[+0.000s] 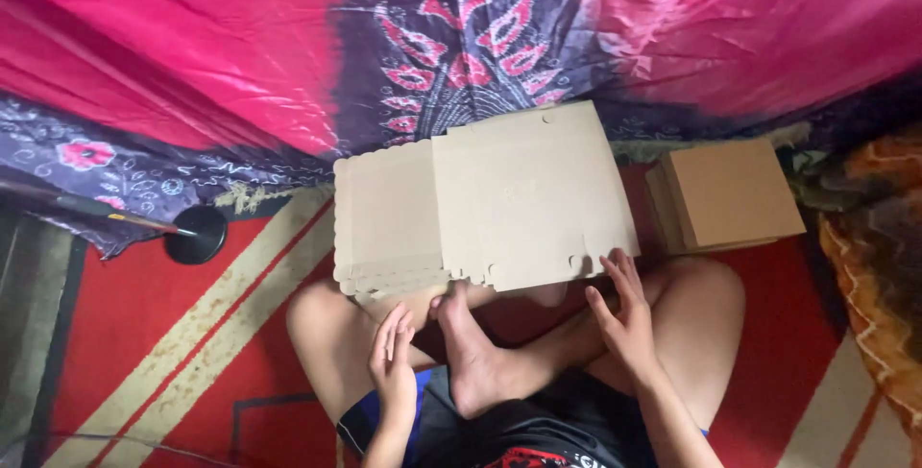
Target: Assembling cardboard boxes by folding and interlocking tabs, followed by sorting through a stack of flat cardboard sheets.
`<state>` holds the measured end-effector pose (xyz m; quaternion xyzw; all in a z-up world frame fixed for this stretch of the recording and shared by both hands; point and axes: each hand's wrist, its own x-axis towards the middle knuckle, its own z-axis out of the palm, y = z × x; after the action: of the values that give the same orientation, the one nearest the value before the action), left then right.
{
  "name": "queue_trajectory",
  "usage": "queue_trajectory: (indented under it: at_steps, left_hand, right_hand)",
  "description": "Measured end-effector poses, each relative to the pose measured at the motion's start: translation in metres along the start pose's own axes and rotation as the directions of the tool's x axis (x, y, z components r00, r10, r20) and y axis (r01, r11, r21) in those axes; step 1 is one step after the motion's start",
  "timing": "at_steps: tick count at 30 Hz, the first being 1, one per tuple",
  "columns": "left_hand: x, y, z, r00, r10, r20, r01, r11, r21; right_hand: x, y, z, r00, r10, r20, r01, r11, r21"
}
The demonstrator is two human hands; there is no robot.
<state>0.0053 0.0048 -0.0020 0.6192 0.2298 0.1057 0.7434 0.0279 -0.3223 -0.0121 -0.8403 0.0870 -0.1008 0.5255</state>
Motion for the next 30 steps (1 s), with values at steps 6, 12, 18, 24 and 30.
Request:
queue_trajectory:
  at_steps: [6,12,18,24,30]
  left_hand:
    - [0.025,-0.009,-0.018,0.916,0.400,-0.016,-0.387,0.895,0.221]
    - [0.041,-0.008,-0.013,0.838,0.544,0.055,-0.495,0.712,0.499]
    - [0.056,-0.006,-0.010,0.944,0.322,-0.069,-0.259,0.856,0.447]
    - [0.096,-0.043,-0.023,0.965,0.185,-0.183,-0.105,0.920,0.376]
    - [0.109,-0.039,-0.018,0.942,0.162,-0.293,-0.064,0.946,0.317]
  right_hand:
    - [-0.013,0.018,0.021,0.895,-0.444,0.027,0.367,0.702,-0.610]
    - [-0.007,0.023,0.035,0.920,-0.294,0.260,0.371,0.440,-0.818]
    - [0.003,0.016,0.029,0.911,-0.312,0.269,0.391,0.452,-0.802]
    - [0.036,0.004,0.017,0.886,-0.356,0.299,0.461,0.597,-0.656]
    - [0.051,0.024,0.018,0.936,-0.329,-0.124,0.266,0.894,-0.361]
